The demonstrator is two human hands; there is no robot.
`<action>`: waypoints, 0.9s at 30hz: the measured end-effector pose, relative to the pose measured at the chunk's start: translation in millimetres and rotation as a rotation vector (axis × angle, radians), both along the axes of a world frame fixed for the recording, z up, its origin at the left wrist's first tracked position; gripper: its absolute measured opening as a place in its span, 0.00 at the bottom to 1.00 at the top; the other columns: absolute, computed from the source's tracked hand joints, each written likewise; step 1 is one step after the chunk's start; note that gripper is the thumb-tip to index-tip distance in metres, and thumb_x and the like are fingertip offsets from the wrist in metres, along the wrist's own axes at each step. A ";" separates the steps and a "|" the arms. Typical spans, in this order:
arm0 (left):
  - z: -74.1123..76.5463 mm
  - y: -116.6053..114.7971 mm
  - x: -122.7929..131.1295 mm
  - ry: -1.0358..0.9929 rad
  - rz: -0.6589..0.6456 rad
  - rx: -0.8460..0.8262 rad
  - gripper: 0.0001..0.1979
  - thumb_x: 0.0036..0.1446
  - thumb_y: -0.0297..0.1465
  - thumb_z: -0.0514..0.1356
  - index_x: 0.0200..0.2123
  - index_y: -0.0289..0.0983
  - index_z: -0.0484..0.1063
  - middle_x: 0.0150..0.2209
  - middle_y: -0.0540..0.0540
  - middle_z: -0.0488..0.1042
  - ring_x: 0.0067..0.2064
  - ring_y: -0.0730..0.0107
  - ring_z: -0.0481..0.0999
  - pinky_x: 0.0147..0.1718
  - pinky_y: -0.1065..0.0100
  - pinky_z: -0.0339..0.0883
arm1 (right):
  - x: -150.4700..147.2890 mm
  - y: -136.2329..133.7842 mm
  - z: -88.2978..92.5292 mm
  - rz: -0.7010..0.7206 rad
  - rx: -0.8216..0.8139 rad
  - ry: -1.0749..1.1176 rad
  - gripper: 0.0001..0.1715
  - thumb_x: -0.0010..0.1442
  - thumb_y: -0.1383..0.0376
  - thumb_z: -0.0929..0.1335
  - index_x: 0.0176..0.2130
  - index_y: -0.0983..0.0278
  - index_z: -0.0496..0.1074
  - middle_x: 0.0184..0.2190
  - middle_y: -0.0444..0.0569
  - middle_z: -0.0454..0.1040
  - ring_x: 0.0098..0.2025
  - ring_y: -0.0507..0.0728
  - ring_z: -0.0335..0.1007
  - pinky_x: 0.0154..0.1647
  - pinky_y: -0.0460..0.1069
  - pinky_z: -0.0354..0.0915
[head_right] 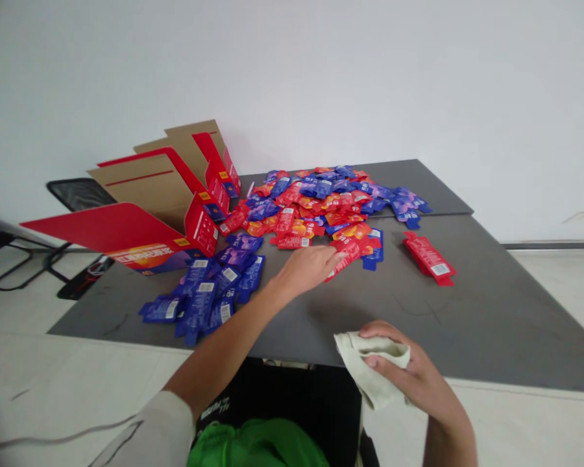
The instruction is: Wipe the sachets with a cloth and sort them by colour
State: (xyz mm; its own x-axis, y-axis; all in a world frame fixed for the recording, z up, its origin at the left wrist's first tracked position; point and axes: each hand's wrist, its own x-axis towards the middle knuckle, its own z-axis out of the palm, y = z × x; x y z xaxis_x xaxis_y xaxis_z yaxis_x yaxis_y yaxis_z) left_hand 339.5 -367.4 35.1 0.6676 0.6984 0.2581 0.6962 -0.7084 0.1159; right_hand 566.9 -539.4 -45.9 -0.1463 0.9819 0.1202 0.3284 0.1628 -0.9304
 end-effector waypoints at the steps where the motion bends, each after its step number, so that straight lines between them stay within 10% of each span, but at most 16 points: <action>1: 6.1 -8.1 -8.5 -0.055 0.040 -0.056 0.24 0.78 0.39 0.42 0.44 0.35 0.76 0.39 0.41 0.82 0.41 0.61 0.83 0.37 0.67 0.70 | 1.8 0.0 -1.4 0.008 0.006 0.012 0.17 0.60 0.54 0.76 0.47 0.55 0.80 0.49 0.52 0.81 0.50 0.61 0.81 0.49 0.49 0.76; 4: 10.1 -35.8 -36.2 -0.370 0.138 -0.470 0.21 0.76 0.42 0.46 0.42 0.38 0.74 0.30 0.49 0.78 0.28 0.69 0.79 0.28 0.71 0.66 | 8.1 -0.6 -7.0 0.017 0.018 0.036 0.16 0.58 0.55 0.76 0.46 0.54 0.80 0.49 0.53 0.81 0.50 0.62 0.81 0.50 0.50 0.77; 10: -28.6 -78.5 -74.0 -0.746 0.210 -1.033 0.24 0.72 0.40 0.53 0.66 0.38 0.59 0.31 0.54 0.76 0.19 0.76 0.72 0.24 0.72 0.66 | 15.0 -1.2 -13.1 0.009 -0.010 0.050 0.18 0.55 0.52 0.78 0.45 0.54 0.80 0.48 0.55 0.81 0.49 0.65 0.82 0.47 0.54 0.79; 16: -45.9 -101.5 -92.1 -0.575 0.287 -0.883 0.23 0.73 0.38 0.51 0.68 0.41 0.62 0.26 0.55 0.75 0.24 0.71 0.77 0.35 0.68 0.72 | 6.9 0.0 -0.3 0.009 -0.004 0.058 0.16 0.56 0.52 0.77 0.44 0.54 0.80 0.46 0.53 0.81 0.48 0.64 0.82 0.44 0.53 0.79; 21: -48.5 -120.6 -103.7 -0.356 0.283 -0.554 0.19 0.75 0.35 0.51 0.65 0.42 0.67 0.49 0.43 0.79 0.41 0.65 0.82 0.46 0.63 0.76 | 1.1 -0.6 5.8 -0.012 -0.035 0.070 0.17 0.55 0.51 0.78 0.43 0.52 0.80 0.46 0.52 0.81 0.48 0.65 0.81 0.43 0.55 0.79; 27: -50.2 -148.0 -97.3 -0.162 0.280 -0.126 0.17 0.70 0.37 0.60 0.59 0.42 0.72 0.53 0.40 0.73 0.50 0.58 0.78 0.49 0.57 0.77 | -4.6 -1.4 3.5 -0.198 -0.087 0.036 0.22 0.53 0.45 0.78 0.43 0.53 0.80 0.46 0.54 0.82 0.46 0.68 0.80 0.39 0.58 0.79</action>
